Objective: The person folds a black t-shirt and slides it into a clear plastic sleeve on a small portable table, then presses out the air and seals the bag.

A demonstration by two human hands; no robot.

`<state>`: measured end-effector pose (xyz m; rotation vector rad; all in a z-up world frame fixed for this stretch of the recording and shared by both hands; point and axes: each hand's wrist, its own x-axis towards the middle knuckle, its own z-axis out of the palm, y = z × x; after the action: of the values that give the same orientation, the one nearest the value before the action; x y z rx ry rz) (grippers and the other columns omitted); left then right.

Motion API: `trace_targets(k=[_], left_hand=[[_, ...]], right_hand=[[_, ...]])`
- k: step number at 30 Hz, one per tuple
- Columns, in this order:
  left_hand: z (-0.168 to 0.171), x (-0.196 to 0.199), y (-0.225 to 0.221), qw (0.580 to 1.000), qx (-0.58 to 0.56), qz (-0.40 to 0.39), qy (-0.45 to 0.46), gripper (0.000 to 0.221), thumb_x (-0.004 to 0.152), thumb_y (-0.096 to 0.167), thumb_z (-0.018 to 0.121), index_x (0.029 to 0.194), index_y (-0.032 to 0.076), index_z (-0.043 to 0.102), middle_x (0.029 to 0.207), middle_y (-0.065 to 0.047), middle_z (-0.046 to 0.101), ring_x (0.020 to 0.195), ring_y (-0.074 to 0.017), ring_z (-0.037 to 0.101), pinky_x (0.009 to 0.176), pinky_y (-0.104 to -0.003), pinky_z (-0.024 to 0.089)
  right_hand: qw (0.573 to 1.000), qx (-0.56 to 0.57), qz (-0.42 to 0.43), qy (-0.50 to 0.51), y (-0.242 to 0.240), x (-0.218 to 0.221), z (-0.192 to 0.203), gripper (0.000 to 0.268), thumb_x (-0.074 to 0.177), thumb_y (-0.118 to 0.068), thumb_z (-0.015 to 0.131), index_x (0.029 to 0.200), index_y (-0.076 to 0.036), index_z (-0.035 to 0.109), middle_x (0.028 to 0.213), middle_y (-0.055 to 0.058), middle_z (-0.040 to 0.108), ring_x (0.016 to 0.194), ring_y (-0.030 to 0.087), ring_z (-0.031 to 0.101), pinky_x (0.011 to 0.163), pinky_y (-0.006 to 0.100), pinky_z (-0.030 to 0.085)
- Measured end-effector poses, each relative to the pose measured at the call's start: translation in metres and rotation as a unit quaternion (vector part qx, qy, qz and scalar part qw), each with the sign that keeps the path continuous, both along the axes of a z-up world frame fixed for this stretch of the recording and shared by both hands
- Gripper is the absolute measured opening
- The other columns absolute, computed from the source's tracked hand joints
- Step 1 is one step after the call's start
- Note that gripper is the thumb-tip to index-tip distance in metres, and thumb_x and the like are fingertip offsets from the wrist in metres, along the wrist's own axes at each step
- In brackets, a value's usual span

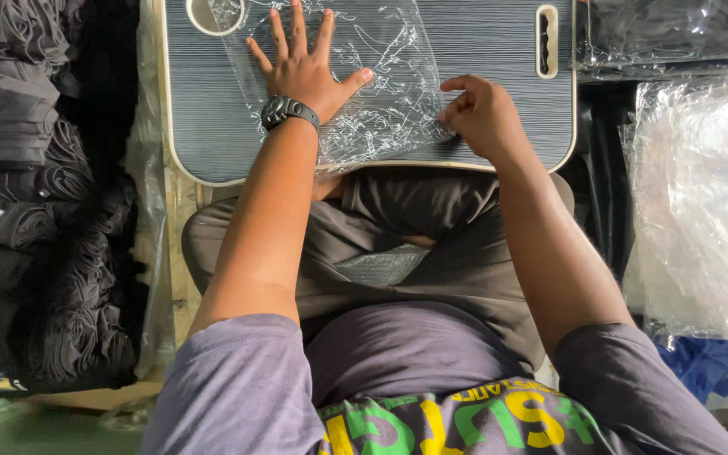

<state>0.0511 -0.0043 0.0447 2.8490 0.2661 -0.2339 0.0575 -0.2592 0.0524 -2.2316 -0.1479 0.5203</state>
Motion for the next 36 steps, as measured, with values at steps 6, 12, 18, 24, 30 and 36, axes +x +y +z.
trace_targets(k=[6, 12, 18, 24, 30, 36], left_hand=[[-0.007, 0.004, 0.001, 1.0, 0.015, -0.004, -0.01, 0.094, 0.082, 0.081, 0.044, 0.154, 0.028, 0.017, 0.156, -0.009, -0.005, 0.142, -0.0357, -0.008, 0.109, -0.069, -0.004], [0.0, 0.004, 0.0, 1.0, 0.015, 0.003, 0.015, 0.095, 0.081, 0.082, 0.043, 0.154, 0.029, 0.014, 0.157, -0.009, -0.005, 0.143, -0.0345, -0.008, 0.11, -0.067, -0.004], [0.002, 0.003, -0.002, 1.0, 0.015, 0.002, 0.017, 0.094, 0.082, 0.082, 0.043, 0.154, 0.03, 0.011, 0.157, -0.008, -0.006, 0.144, -0.034, -0.009, 0.11, -0.066, -0.006], [-0.006, 0.004, -0.001, 1.0, 0.022, 0.008, 0.005, 0.096, 0.078, 0.082, 0.044, 0.154, 0.029, 0.016, 0.157, -0.009, -0.004, 0.143, -0.0354, -0.008, 0.109, -0.068, -0.005], [0.001, 0.004, -0.004, 1.0, 0.026, 0.011, 0.009, 0.097, 0.078, 0.082, 0.044, 0.154, 0.028, 0.016, 0.157, -0.008, -0.005, 0.144, -0.0356, -0.007, 0.109, -0.068, -0.004], [-0.005, 0.002, -0.001, 0.999, 0.041, 0.0, 0.006, 0.094, 0.082, 0.082, 0.041, 0.154, 0.028, 0.014, 0.157, -0.009, -0.003, 0.143, -0.0364, -0.005, 0.109, -0.067, -0.001]], right_hand=[[0.991, -0.025, 0.043, -0.128, -0.015, 0.001, -0.014, 0.023, 0.089, -0.008, 0.067, 0.111, -0.006, 0.068, 0.081, 0.002, 0.066, 0.074, 0.014, 0.06, 0.067, 0.031, 0.047], [0.906, 0.05, 0.267, -0.324, -0.035, -0.017, 0.001, 0.001, 0.092, -0.001, 0.065, 0.092, 0.0, 0.066, 0.09, 0.012, 0.065, 0.086, 0.028, 0.06, 0.076, 0.041, 0.047], [0.866, -0.039, 0.355, -0.349, -0.061, -0.031, 0.0, 0.007, 0.088, -0.008, 0.067, 0.094, -0.012, 0.067, 0.102, 0.001, 0.062, 0.101, 0.026, 0.056, 0.087, 0.041, 0.041], [0.855, -0.188, 0.217, -0.433, -0.024, -0.052, 0.045, 0.054, 0.088, -0.028, 0.069, 0.136, -0.008, 0.052, 0.116, 0.015, 0.062, 0.112, 0.035, 0.055, 0.09, 0.048, 0.042], [0.867, -0.037, 0.088, -0.49, 0.022, -0.06, 0.077, 0.028, 0.089, -0.013, 0.073, 0.106, -0.001, 0.055, 0.121, 0.017, 0.055, 0.106, 0.038, 0.055, 0.085, 0.05, 0.042], [0.887, -0.087, 0.263, -0.369, 0.063, -0.049, 0.043, 0.053, 0.085, -0.028, 0.07, 0.128, 0.0, 0.056, 0.126, 0.019, 0.059, 0.111, 0.034, 0.056, 0.091, 0.048, 0.044]])
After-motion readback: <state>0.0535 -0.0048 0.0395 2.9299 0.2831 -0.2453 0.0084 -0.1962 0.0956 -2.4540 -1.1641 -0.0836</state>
